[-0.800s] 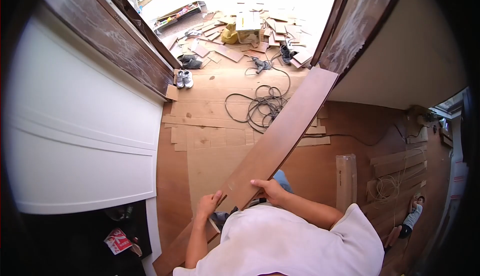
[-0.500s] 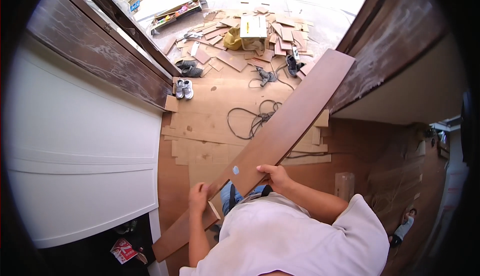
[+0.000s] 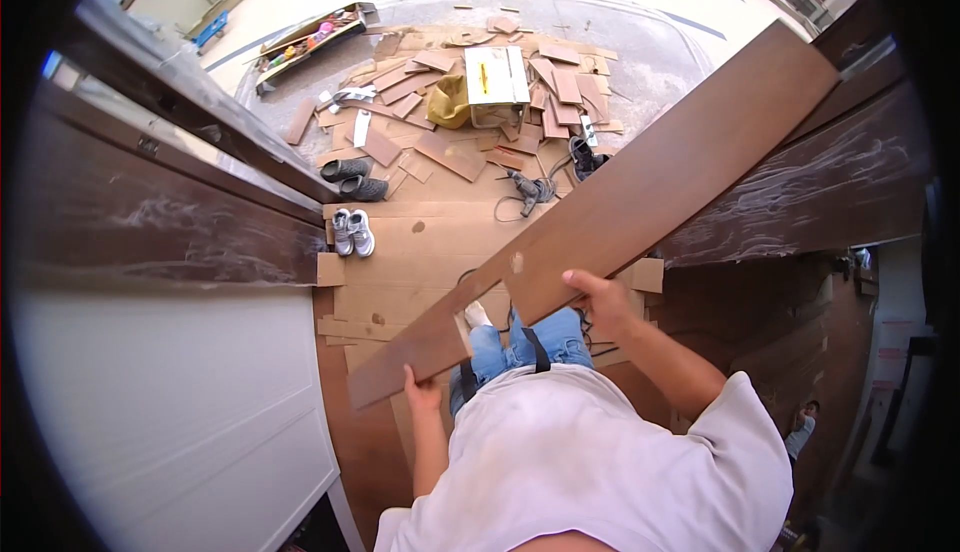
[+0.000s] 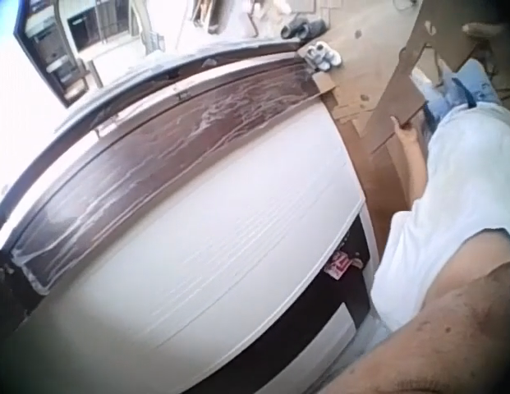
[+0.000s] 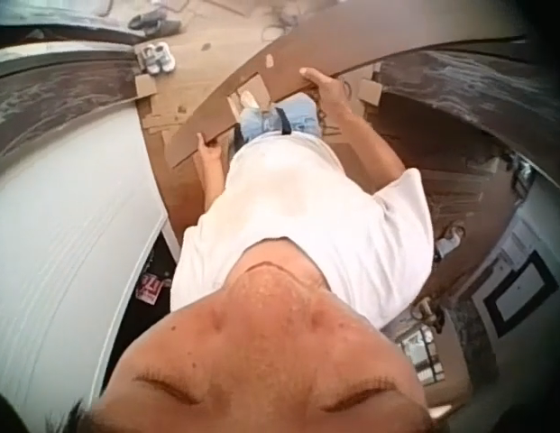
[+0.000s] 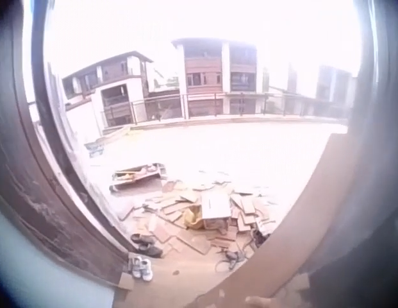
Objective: The person uses a table saw to cut a wood tile, then applies adhesive from a bottle to the edge of the tile before fitting it into a gap in the wooden floor and securing it with a pneumatic nail gun.
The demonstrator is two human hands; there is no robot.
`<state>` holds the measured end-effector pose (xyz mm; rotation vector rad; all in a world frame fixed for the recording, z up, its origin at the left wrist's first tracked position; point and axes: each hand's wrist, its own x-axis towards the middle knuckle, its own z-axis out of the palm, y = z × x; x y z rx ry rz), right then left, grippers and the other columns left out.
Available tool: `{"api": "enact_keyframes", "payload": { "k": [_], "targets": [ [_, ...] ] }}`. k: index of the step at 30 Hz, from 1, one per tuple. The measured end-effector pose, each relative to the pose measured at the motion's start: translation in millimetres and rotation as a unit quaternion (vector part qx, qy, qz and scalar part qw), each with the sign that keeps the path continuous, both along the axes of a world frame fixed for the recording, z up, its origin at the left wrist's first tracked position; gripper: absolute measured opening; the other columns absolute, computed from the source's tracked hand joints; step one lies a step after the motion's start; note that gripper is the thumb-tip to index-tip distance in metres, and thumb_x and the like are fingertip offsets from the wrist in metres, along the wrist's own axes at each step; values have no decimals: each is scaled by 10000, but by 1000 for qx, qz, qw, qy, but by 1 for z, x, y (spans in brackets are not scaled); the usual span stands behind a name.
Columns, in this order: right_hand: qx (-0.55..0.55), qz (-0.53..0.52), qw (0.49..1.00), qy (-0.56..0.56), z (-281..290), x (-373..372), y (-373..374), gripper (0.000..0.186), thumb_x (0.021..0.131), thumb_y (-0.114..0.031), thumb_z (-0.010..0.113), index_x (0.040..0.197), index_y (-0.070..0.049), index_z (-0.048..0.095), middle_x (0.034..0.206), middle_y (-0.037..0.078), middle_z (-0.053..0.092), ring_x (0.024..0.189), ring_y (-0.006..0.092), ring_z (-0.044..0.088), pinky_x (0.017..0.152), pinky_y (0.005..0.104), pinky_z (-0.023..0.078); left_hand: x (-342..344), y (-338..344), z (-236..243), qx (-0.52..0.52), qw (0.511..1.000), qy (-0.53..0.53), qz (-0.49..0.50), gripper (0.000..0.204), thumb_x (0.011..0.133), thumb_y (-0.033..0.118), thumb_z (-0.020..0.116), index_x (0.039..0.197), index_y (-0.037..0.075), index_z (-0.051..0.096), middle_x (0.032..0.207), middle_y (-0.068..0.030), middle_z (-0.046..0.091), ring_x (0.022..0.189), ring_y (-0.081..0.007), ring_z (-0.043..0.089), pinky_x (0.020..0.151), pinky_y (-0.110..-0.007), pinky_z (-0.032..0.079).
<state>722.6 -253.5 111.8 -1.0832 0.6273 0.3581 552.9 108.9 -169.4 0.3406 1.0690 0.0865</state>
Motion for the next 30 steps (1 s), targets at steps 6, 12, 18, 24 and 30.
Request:
{"api": "enact_keyframes", "payload": {
  "k": [6,12,18,24,30],
  "targets": [
    [-100,-37,987,-120,72,140,-26,346,845,-86,688,1149,52,597,1070,135,656,950,229,671,817,339,573,200,-39,28,-59,997,-40,-32,326,919,285,723,1140,57,650,1123,-44,694,1041,-192,641,901,-336,535],
    [-126,-87,976,-156,59,273,-79,395,824,-35,686,1199,20,574,1087,78,633,1004,186,613,894,299,488,366,-71,24,-81,990,-92,-70,289,918,234,724,1127,51,645,1161,-60,685,1062,-186,639,918,-329,541],
    [-154,-117,970,-146,48,410,-134,415,819,-85,697,1200,6,560,1076,81,630,967,179,635,816,295,517,519,-123,38,-57,994,-69,-62,339,911,228,732,1178,49,625,1175,-77,671,1069,-211,635,917,-347,546],
    [-112,-124,973,-159,33,516,-174,334,860,-98,665,1170,2,589,1011,79,651,896,192,670,774,330,573,637,-145,59,-54,992,-89,-65,289,945,216,686,1168,42,624,1149,-75,680,1023,-208,657,902,-347,561],
    [-59,-121,978,-160,1,603,-207,352,896,-155,623,1197,25,596,1107,126,680,976,239,692,865,383,572,746,-150,83,-16,987,-131,-88,280,944,210,687,1159,44,619,1150,-63,680,1047,-192,647,903,-332,555]
  ]
}}
